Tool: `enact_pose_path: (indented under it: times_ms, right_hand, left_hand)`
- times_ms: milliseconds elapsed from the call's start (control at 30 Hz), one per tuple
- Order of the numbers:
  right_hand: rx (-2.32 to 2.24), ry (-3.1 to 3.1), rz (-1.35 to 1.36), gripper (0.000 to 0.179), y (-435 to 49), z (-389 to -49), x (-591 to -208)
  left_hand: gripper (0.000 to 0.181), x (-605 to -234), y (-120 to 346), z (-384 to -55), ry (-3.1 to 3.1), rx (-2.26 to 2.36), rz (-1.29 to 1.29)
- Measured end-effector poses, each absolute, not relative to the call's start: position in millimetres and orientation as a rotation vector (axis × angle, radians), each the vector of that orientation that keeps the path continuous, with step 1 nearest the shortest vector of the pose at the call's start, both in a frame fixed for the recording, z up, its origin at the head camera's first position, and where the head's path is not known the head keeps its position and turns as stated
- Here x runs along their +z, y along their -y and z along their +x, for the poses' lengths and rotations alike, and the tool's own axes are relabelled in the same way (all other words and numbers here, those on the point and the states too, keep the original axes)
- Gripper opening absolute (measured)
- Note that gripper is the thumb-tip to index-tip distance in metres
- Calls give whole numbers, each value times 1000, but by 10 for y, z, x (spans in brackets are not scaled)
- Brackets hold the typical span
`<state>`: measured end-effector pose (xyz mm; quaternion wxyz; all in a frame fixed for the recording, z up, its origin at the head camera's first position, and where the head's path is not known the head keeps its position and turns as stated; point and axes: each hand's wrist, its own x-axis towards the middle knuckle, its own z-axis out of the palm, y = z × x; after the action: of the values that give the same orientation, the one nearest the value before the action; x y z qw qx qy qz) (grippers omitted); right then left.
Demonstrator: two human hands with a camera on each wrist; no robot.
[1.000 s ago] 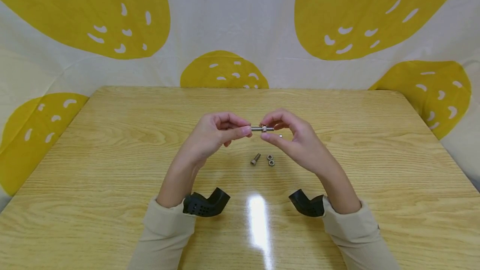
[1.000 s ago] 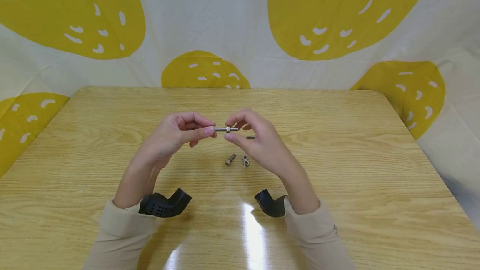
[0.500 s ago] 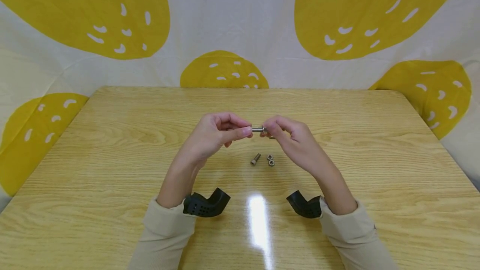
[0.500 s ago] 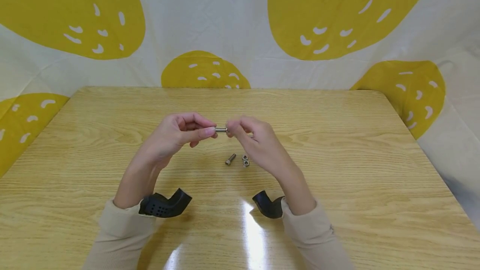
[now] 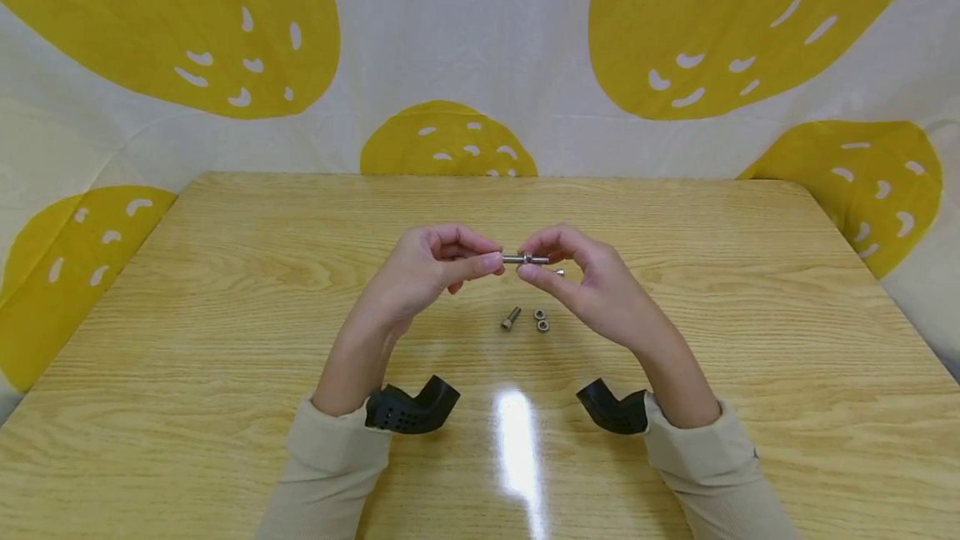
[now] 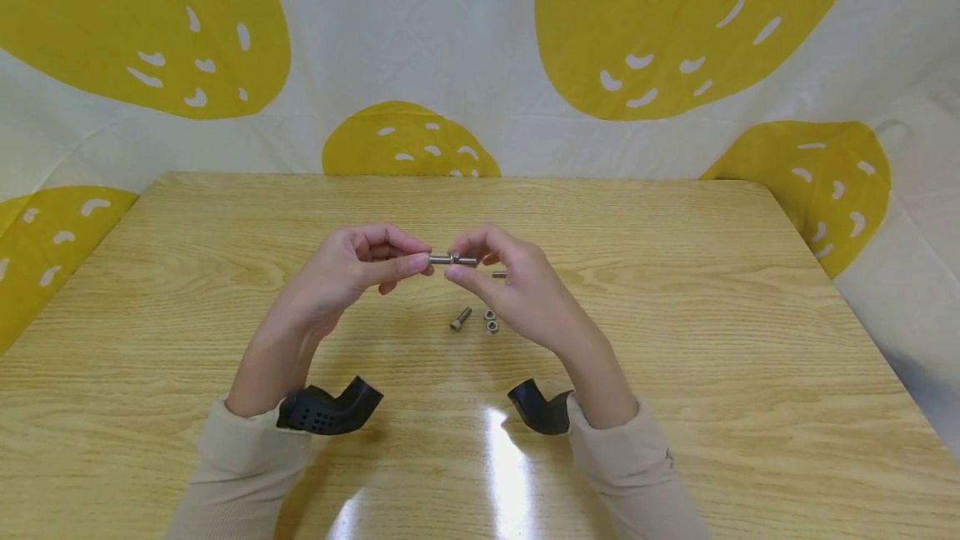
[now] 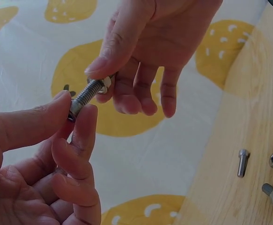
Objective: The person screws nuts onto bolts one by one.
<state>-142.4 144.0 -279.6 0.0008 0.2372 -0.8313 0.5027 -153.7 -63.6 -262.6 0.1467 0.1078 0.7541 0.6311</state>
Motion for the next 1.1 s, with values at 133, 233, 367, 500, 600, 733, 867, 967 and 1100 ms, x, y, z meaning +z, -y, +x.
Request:
enact_pose_path:
  times_ms: [133, 233, 367, 500, 600, 733, 867, 967, 1100]
  right_hand:
    - [1574, 2648, 730, 16, -1431, -1419, -2794]
    - [1561, 2661, 716, 27, -1429, -1428, -2802]
    - [1540, 2681, 671, 32, -1444, -1436, -2801]
    - [1556, 2646, 701, 31, -1454, -1432, -2780]
    - [1570, 2590, 763, 33, -1448, -1426, -2769]
    - [1556, 2561, 786, 23, -1443, -1417, -2769]
    - [1557, 2571, 772, 20, -1440, -1410, -2770]
    - [1564, 2599, 750, 15, -1437, -1409, -2771]
    - [1549, 2631, 718, 24, -1426, -1428, -2788]
  left_hand:
    - [16, -2626, 635, -1536, -2169, 1812, 300]
    - [17, -2632, 634, -1541, -2166, 1811, 308]
    - [18, -2640, 633, -1550, -2166, 1817, 317]
    - [18, -2638, 636, -1550, -2169, 1824, 297]
    - [18, -2632, 642, -1546, -2172, 1819, 287]
    - [18, -2622, 642, -1540, -2173, 1814, 276]
    - [17, -2624, 643, -1541, -2166, 1817, 271]
    - [18, -2626, 645, -1543, -2158, 1819, 282]
    - [18, -2628, 634, -1542, -2164, 1814, 309]
